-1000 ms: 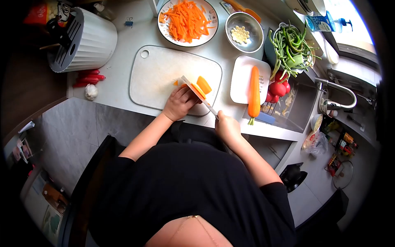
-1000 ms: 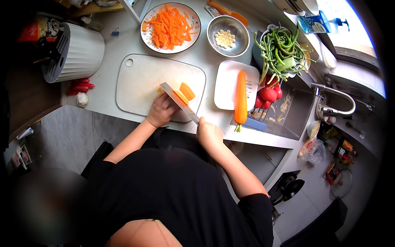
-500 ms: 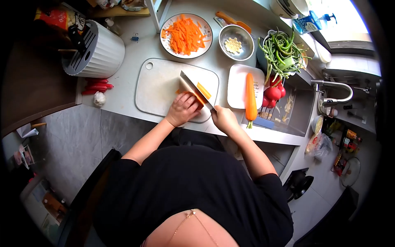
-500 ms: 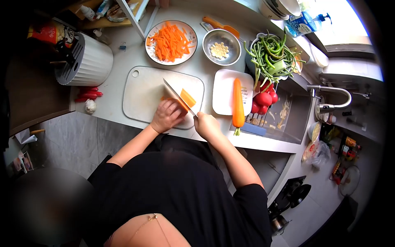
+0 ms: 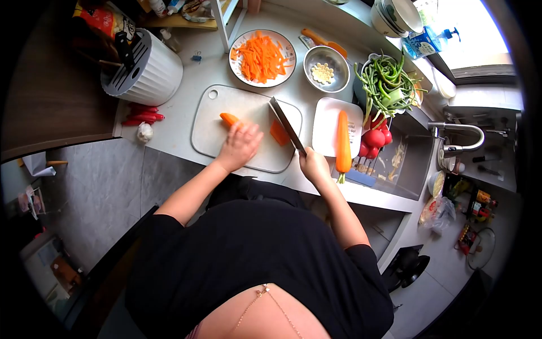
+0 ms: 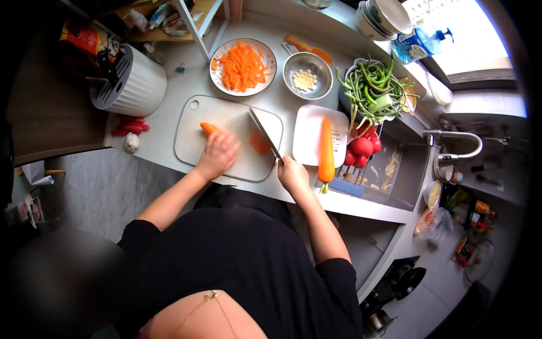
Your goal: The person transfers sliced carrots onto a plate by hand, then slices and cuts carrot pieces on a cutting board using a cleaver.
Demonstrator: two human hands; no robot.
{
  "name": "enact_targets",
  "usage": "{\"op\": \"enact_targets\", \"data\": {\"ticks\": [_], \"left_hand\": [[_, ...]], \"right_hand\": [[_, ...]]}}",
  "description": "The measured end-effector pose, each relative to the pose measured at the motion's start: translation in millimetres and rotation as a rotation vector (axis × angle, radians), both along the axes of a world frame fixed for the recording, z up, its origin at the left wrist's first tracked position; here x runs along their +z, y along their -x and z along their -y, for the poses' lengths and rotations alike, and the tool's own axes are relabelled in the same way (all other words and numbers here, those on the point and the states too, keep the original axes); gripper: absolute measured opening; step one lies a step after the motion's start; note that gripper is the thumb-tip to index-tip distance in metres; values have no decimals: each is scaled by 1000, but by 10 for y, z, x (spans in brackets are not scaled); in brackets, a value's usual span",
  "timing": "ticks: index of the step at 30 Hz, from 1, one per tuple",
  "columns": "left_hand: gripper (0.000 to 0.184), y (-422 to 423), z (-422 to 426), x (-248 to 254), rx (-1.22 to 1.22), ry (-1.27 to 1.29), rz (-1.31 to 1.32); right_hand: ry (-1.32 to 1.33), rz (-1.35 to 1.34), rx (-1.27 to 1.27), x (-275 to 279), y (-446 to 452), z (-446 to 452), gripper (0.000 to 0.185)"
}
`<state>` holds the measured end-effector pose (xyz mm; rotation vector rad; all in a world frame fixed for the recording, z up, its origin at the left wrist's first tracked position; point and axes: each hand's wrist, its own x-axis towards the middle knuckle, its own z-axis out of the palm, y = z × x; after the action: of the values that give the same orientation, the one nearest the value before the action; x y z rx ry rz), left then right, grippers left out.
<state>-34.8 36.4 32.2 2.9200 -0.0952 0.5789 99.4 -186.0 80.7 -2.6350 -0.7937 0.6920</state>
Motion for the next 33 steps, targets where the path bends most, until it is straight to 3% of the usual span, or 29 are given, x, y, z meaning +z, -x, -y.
{"op": "enact_targets", "data": {"ticks": [2, 5, 13, 20, 24, 33], "left_hand": [[38, -128, 168, 80, -141, 104, 13], [36, -190, 420, -273, -18, 303, -108], [34, -253, 395, -311, -47, 331, -19], [32, -262, 362, -309, -73, 383, -52], [30, -298, 348, -207, -66, 408, -31], [31, -262, 355, -280, -64, 330, -41]], "right_hand": [[-12, -36, -2, -20, 49, -13, 23], [-14, -63, -19, 5, 76, -45, 23], [31, -104, 11, 202, 22, -169, 26], [114, -61, 138, -52, -40, -299, 22], [5, -56, 151, -98, -218, -641, 23], [23, -57, 137, 209, -126, -282, 24]]}}
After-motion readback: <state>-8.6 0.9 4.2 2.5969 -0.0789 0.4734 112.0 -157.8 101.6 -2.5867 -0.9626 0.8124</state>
